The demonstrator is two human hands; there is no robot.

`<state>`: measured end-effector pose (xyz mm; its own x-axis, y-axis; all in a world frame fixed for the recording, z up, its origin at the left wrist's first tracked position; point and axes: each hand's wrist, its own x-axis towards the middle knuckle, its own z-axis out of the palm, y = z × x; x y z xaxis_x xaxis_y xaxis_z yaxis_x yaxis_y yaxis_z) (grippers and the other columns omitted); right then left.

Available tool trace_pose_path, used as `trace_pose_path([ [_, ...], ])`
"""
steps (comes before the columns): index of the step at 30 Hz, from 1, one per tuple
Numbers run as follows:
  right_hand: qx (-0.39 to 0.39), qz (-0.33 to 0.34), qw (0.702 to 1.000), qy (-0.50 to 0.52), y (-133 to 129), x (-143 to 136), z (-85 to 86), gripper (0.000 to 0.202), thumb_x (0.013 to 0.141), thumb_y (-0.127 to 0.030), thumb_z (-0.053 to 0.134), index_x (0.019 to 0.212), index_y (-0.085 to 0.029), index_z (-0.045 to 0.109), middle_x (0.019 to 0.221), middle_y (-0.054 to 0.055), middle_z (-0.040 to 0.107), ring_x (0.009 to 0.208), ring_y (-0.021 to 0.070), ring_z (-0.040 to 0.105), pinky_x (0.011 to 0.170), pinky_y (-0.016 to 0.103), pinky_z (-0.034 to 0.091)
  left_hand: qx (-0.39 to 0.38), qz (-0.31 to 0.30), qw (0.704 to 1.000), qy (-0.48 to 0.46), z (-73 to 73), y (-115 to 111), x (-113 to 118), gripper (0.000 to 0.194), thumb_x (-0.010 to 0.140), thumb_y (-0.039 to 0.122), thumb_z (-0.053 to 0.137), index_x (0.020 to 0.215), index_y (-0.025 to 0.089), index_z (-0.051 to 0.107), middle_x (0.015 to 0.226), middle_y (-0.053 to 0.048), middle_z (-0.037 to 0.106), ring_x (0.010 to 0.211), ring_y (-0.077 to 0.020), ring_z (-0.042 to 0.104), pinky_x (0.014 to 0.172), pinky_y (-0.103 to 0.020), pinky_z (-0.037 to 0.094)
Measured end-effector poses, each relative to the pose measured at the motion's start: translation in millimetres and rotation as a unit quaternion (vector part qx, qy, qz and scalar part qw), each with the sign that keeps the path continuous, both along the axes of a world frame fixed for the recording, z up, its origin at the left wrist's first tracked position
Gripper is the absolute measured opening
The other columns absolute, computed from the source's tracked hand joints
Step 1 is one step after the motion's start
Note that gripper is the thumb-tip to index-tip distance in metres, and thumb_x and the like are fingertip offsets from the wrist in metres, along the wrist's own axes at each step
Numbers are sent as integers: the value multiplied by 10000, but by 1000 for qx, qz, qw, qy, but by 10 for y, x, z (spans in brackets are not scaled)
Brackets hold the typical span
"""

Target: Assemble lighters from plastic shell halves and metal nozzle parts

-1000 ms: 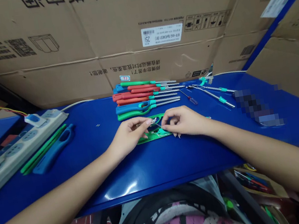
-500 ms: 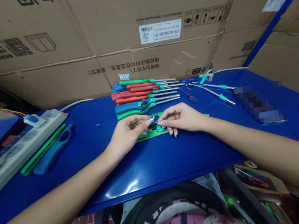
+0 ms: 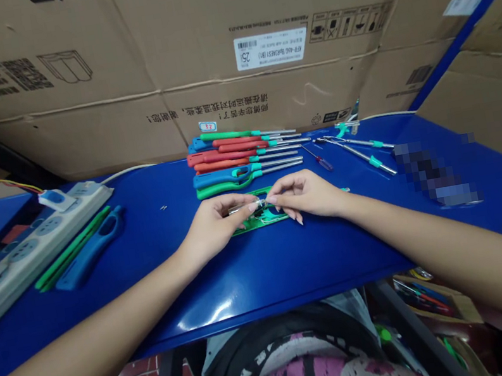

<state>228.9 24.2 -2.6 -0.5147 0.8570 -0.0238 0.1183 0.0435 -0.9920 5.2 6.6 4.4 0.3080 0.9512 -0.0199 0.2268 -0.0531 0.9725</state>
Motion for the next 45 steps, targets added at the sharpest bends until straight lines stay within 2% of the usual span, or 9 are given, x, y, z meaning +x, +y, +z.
trace_pose_path([
  [16,19,5,1000,-14,-10,4,24,366,820,-466,734,902,-110,709,483,-65,564,369,56,485,356,174,418,-3,-9,1000,2,-9,1,-10,416,761,459,793,1033,145,772,939,-78,774,717,-137,643,649,-241,517],
  [33,36,15,999,-37,-14,-3,5,359,835,-467,707,912,-116,699,520,-57,564,378,56,472,355,183,398,13,-23,1000,3,-54,9,-16,402,754,465,797,1004,150,780,916,-78,784,711,-150,665,637,-248,518],
  [45,45,5,997,-64,-52,-19,16,330,849,-447,685,892,-120,693,494,-62,530,369,61,451,357,190,362,13,3,1000,-14,-75,-32,30,358,731,406,828,974,148,786,982,-82,793,857,-205,725,805,-304,562],
])
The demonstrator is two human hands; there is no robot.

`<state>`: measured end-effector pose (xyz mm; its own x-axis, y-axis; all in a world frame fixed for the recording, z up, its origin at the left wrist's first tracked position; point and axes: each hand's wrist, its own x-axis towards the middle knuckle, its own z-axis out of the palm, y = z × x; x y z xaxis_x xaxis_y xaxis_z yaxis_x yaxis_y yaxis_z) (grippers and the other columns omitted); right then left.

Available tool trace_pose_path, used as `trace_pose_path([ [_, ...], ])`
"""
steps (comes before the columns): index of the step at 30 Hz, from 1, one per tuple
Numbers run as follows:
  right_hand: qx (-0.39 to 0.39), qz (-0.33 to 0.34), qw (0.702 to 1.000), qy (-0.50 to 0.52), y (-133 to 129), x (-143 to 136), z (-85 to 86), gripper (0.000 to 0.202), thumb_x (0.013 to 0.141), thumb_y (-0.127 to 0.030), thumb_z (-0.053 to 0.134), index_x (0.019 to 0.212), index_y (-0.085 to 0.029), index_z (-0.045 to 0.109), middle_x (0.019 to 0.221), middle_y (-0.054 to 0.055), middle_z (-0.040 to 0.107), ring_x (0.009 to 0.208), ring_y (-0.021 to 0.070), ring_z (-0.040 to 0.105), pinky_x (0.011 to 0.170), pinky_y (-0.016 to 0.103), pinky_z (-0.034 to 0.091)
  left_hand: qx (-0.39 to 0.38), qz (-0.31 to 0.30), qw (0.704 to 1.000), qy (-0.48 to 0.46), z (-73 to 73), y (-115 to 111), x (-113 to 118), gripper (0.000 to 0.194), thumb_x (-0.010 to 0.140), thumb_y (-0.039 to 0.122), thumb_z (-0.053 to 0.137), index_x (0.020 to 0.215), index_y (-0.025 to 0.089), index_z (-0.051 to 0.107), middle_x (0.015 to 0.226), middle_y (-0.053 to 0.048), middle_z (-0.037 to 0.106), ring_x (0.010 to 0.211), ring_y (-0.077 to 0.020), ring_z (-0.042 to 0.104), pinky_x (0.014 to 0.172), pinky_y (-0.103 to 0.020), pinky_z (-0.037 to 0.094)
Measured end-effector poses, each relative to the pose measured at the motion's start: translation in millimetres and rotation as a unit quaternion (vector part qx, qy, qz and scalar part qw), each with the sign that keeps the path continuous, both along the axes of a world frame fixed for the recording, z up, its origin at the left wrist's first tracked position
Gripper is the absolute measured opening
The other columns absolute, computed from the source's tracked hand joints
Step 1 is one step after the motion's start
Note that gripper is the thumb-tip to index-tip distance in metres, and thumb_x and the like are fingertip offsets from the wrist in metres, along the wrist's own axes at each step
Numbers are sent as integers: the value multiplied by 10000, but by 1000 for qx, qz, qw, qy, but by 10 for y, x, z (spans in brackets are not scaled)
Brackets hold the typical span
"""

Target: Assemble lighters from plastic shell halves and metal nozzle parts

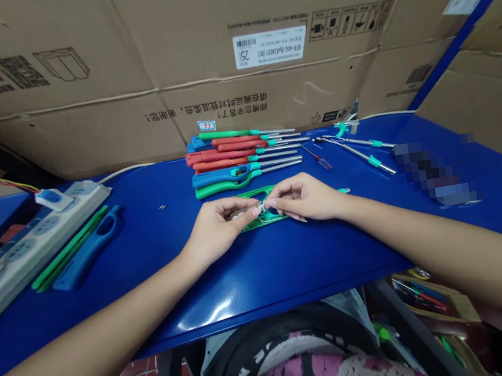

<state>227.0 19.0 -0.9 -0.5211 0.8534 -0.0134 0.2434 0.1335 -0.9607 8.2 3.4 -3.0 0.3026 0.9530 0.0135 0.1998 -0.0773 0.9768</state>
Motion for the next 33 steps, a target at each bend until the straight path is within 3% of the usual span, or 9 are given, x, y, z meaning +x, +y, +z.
trace_pose_path([
  [10,-7,-13,999,30,-3,-31,-8,278,835,-404,700,831,-128,666,566,-50,572,371,44,453,352,182,355,8,32,999,-23,16,-35,54,340,708,389,843,943,147,800,942,-87,796,792,-195,721,759,-298,574],
  [19,-55,-15,997,46,70,3,-10,363,784,-487,766,795,-155,619,451,-75,530,343,40,408,338,161,306,7,34,999,35,77,-18,19,377,702,416,843,976,159,804,828,-77,784,577,-145,628,465,-233,475],
  [28,-23,-32,997,65,3,-45,-4,418,756,-530,773,780,-144,615,521,-62,534,396,36,412,368,176,300,0,53,998,-41,-21,-75,98,389,683,407,853,947,127,795,962,-103,792,791,-195,706,715,-288,553],
  [33,-3,-32,998,58,-6,-51,0,410,771,-520,764,773,-140,609,523,-59,530,399,38,423,373,176,304,-3,54,998,-45,-56,-60,102,392,681,406,851,938,115,793,914,-109,790,751,-196,706,699,-298,552],
])
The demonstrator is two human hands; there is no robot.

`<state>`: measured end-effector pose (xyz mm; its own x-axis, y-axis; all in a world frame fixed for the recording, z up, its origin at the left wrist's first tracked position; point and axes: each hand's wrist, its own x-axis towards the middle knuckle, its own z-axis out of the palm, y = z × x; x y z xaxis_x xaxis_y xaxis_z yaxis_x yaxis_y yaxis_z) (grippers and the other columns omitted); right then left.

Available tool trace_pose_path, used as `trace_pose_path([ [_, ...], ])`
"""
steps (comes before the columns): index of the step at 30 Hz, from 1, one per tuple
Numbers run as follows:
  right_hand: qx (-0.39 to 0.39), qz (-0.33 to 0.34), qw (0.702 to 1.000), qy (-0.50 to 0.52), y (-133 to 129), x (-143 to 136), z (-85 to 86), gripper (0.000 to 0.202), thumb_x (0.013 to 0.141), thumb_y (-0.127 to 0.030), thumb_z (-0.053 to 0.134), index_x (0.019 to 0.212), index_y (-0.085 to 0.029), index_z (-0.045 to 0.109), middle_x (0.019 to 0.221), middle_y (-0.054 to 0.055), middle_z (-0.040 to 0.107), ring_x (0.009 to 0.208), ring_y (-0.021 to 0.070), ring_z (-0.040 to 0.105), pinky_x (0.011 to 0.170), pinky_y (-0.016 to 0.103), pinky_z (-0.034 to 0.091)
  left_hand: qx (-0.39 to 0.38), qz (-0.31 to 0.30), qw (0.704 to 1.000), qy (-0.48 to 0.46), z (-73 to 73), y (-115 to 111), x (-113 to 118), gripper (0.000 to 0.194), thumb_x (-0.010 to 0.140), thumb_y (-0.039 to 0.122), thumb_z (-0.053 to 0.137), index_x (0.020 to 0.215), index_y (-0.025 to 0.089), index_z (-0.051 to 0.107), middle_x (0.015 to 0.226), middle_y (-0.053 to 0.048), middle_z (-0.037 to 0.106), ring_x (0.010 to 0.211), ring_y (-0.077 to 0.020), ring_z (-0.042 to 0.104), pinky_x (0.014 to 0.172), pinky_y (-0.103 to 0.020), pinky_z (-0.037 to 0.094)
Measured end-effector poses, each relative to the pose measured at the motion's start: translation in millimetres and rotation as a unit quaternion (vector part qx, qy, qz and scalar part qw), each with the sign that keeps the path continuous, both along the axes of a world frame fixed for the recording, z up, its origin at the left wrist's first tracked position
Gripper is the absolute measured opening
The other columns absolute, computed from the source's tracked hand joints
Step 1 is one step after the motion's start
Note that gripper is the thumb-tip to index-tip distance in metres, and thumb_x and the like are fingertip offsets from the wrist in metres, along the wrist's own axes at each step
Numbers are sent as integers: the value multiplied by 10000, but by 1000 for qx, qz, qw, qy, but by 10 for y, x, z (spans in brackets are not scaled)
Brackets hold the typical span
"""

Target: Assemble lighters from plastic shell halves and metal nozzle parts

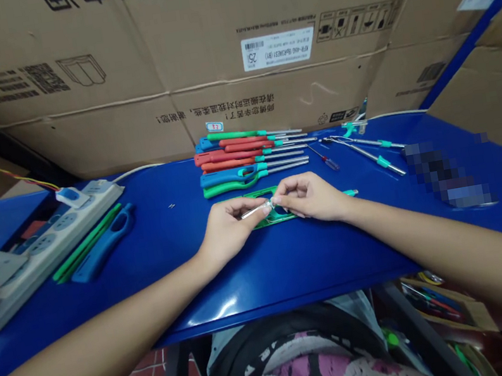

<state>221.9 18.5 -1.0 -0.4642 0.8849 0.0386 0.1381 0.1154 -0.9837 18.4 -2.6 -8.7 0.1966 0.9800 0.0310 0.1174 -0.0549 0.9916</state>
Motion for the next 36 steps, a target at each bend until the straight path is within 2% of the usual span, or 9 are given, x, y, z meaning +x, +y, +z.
trace_pose_path([
  [7,-47,14,999,-20,50,31,31,435,777,-565,742,741,-154,604,469,-69,528,330,31,390,314,164,265,19,-16,999,23,78,11,-38,342,700,384,846,947,150,804,917,-84,794,746,-185,703,713,-295,559],
  [12,-48,12,999,-17,64,24,4,414,795,-539,739,720,-155,605,454,-73,519,322,32,383,298,163,251,30,-11,999,44,78,6,-37,359,697,394,844,950,142,807,831,-78,786,659,-170,671,629,-284,536],
  [18,-33,5,999,-2,41,1,26,407,775,-534,759,726,-155,621,460,-72,526,329,31,385,295,168,249,23,-13,998,50,97,-10,-31,341,713,384,839,955,144,807,893,-85,796,725,-182,693,680,-287,546],
  [21,-35,5,999,-3,39,4,38,409,799,-537,737,701,-163,604,423,-82,487,318,33,366,299,172,236,10,-4,999,38,111,-12,-25,333,714,389,839,949,156,809,887,-80,796,725,-190,700,649,-284,552],
  [23,-42,3,999,3,44,5,28,407,784,-536,750,717,-159,613,456,-74,518,325,30,365,306,175,232,6,0,999,32,112,-13,-20,343,706,400,843,946,158,809,894,-81,796,735,-198,705,636,-284,554],
  [27,-44,-5,999,16,56,1,-16,427,709,-531,808,747,-132,659,564,-37,597,378,23,394,351,175,257,7,1,1000,20,84,-19,-10,383,681,422,855,940,144,807,945,-96,796,777,-207,714,690,-295,560],
  [32,-28,3,1000,10,43,-4,-17,406,727,-519,795,723,-133,669,583,-23,617,388,27,411,374,187,283,4,-4,1000,16,74,-15,8,375,697,414,843,954,144,802,973,-96,794,809,-208,720,736,-299,561],
  [36,-26,-6,1000,13,44,-4,25,393,780,-515,756,712,-142,650,453,-63,522,346,25,357,360,182,244,40,-32,997,49,99,21,-36,333,761,408,799,975,152,795,989,-81,793,878,-221,724,805,-311,560],
])
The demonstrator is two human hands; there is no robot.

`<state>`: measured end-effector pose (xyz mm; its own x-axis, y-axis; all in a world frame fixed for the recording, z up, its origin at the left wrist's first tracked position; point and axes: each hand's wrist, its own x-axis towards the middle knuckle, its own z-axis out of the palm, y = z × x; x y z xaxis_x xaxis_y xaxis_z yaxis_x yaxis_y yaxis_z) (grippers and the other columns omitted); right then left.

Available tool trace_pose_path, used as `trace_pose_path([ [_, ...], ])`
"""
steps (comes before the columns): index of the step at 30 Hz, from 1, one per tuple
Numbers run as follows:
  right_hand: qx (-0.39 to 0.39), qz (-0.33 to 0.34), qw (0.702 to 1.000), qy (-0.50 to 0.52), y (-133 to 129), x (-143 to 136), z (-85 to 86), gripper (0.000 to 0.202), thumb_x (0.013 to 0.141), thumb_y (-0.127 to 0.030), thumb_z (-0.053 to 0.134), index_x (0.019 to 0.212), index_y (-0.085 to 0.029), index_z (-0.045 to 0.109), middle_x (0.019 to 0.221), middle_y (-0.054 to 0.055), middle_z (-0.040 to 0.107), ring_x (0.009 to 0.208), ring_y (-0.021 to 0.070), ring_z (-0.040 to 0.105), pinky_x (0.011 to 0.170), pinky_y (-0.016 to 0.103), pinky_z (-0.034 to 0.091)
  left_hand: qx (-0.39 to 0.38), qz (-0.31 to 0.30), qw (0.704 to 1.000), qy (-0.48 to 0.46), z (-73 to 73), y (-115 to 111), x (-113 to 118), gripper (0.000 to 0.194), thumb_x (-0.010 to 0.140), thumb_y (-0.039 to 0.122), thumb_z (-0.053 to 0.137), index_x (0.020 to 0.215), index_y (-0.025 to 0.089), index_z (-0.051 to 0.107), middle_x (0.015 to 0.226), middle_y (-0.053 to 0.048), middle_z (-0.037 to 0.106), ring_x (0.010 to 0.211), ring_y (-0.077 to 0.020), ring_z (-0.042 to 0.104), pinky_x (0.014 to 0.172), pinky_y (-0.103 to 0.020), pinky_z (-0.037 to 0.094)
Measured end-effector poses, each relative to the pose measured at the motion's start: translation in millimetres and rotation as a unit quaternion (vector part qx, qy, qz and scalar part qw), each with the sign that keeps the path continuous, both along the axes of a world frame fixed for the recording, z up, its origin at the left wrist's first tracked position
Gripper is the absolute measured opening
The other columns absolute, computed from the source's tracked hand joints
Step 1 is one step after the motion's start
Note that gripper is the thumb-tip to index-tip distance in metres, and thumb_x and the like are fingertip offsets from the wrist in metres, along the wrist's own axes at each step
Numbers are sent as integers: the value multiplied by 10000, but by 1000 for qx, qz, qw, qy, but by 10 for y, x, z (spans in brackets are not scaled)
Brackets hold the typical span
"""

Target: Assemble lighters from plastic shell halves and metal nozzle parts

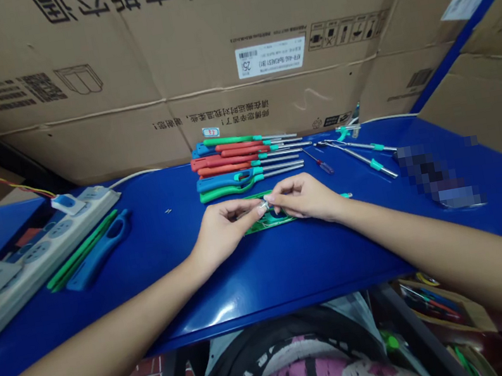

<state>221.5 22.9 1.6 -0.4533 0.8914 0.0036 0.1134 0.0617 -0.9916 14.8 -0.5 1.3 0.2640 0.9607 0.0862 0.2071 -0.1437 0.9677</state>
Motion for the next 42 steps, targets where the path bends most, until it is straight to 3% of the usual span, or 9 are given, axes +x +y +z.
trace_pose_path([
  [4,-5,-47,999,15,54,32,0,391,848,-523,679,767,-140,671,441,-66,511,312,24,323,327,188,206,69,-26,992,106,42,26,-113,343,803,413,761,1049,174,771,994,-70,788,883,-228,719,829,-337,547],
  [9,-18,-61,998,30,106,65,-24,347,874,-449,658,743,-127,672,580,-19,606,323,13,359,315,198,202,201,-65,945,249,115,31,-192,166,847,358,719,911,217,778,951,-41,775,937,-239,668,862,-357,497],
  [12,-20,-58,998,28,98,63,-13,313,876,-408,657,734,-130,674,568,-22,595,325,14,357,320,201,199,232,-100,924,288,131,36,-200,156,848,358,723,905,224,778,929,-41,746,912,-234,645,855,-361,476],
  [23,15,-50,999,12,103,75,-49,258,842,-400,689,781,-151,715,643,-9,633,428,35,398,400,205,266,167,-98,917,348,175,15,-247,201,837,355,738,968,203,746,911,-12,749,698,-153,625,649,-257,457],
  [28,121,7,992,-36,43,81,-40,233,865,-361,672,912,-156,772,811,44,762,688,119,651,615,242,495,176,-117,918,335,211,24,-253,106,881,276,693,903,216,778,905,-6,751,714,-142,637,675,-246,457],
  [31,155,47,985,-62,12,88,-66,256,877,-369,666,980,-166,783,963,67,792,857,174,726,752,297,563,177,-120,919,332,219,37,-248,95,854,269,730,889,199,783,882,-16,743,685,-138,624,672,-246,453],
  [42,207,84,969,-110,-10,94,-80,241,909,-328,631,1008,-174,788,1002,58,793,925,190,751,810,308,587,133,-120,934,307,173,91,-257,99,846,288,730,860,195,759,807,5,717,543,-100,578,576,-232,436],
])
